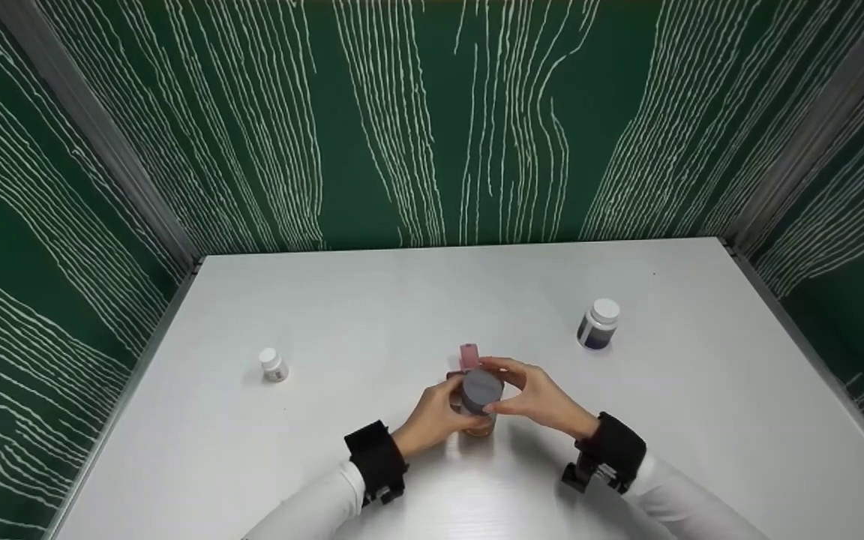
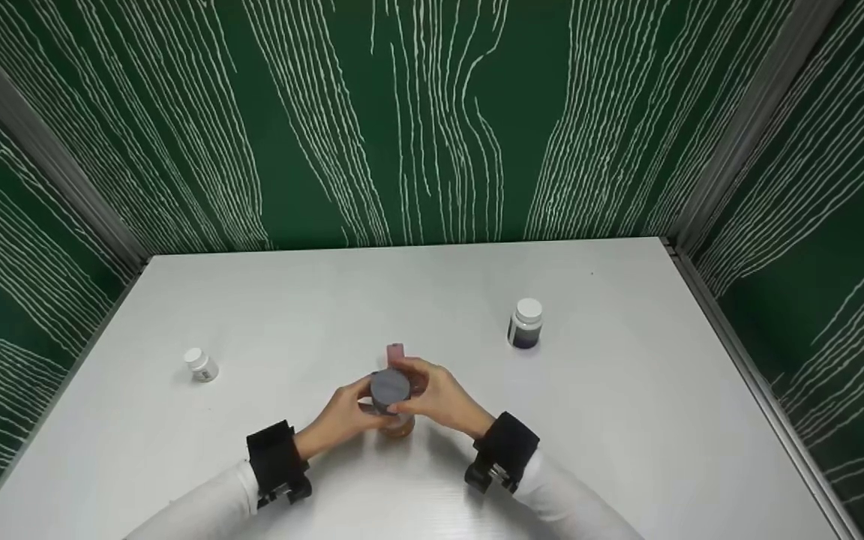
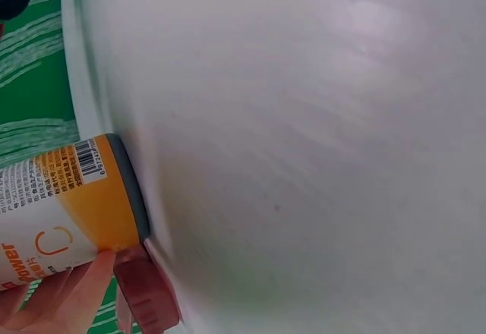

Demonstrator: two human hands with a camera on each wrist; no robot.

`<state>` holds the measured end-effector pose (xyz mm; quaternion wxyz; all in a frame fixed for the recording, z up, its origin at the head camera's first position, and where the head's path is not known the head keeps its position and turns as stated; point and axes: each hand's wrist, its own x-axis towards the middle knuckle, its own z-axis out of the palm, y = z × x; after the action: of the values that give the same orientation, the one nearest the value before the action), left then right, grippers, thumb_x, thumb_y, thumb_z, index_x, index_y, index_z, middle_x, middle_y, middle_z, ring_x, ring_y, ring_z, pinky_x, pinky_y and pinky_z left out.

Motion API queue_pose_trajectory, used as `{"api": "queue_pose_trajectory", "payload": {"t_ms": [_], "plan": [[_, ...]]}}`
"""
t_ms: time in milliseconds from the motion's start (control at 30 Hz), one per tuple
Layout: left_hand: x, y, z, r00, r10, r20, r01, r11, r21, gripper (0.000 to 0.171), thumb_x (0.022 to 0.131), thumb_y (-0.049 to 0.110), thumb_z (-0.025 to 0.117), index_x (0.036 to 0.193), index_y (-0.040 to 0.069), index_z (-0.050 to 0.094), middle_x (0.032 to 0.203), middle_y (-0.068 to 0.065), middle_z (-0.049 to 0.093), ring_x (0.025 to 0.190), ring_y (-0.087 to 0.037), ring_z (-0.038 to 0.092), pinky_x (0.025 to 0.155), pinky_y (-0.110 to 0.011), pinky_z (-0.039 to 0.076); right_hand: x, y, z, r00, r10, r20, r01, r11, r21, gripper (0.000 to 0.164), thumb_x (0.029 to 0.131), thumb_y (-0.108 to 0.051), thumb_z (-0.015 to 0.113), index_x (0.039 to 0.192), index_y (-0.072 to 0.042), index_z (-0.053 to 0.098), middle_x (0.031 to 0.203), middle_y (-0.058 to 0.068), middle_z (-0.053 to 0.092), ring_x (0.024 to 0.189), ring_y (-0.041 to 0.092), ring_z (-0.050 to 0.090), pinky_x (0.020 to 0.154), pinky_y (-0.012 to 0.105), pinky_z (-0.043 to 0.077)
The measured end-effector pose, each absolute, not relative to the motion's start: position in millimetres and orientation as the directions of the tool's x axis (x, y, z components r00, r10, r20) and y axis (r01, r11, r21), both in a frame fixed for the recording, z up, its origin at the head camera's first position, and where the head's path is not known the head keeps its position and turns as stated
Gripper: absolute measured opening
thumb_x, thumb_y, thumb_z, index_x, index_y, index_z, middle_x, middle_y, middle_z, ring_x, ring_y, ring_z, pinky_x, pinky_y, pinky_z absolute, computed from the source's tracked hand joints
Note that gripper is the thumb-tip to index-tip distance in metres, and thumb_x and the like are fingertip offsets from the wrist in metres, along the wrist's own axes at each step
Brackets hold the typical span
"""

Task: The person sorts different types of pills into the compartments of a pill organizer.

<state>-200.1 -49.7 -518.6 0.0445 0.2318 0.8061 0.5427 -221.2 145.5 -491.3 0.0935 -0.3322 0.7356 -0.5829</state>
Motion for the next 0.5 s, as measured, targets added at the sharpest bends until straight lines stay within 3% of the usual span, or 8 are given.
{"api": "queue_pose_trajectory", "payload": {"t_ms": [233, 500], "plan": [[-194, -49, -505, -0.892, 0.416, 0.177, 0.32, 0.304, 0.897, 0.058, 0.072, 0.021, 0.073, 0.122, 0.003, 0.048, 0.111, -0.009, 0.057, 0.092, -0.013, 0.057, 0.077, -0.026, 0.048, -216, 142, -454, -0.716, -0.678, 0.169, -0.446, 0.257, -0.857, 0.052, 0.072, 0.002, 0.068, 0.119, 0.01, 0.048, 0.116, 0.018, 0.051, 0.109, 0.031, 0.047, 0.093, 0.038, 0.038], [-201, -49, -518, -0.899, 0.41, 0.154, 0.302, 0.323, 0.897, 0.062, 0.071, 0.028, 0.074, 0.123, 0.006, 0.048, 0.113, -0.007, 0.057, 0.092, -0.011, 0.058, 0.077, -0.022, 0.046, -211, 137, -437, -0.711, -0.684, 0.162, -0.494, 0.323, -0.807, 0.049, 0.068, 0.005, 0.068, 0.114, 0.007, 0.054, 0.109, 0.015, 0.055, 0.103, 0.028, 0.051, 0.09, 0.039, 0.04]]}}
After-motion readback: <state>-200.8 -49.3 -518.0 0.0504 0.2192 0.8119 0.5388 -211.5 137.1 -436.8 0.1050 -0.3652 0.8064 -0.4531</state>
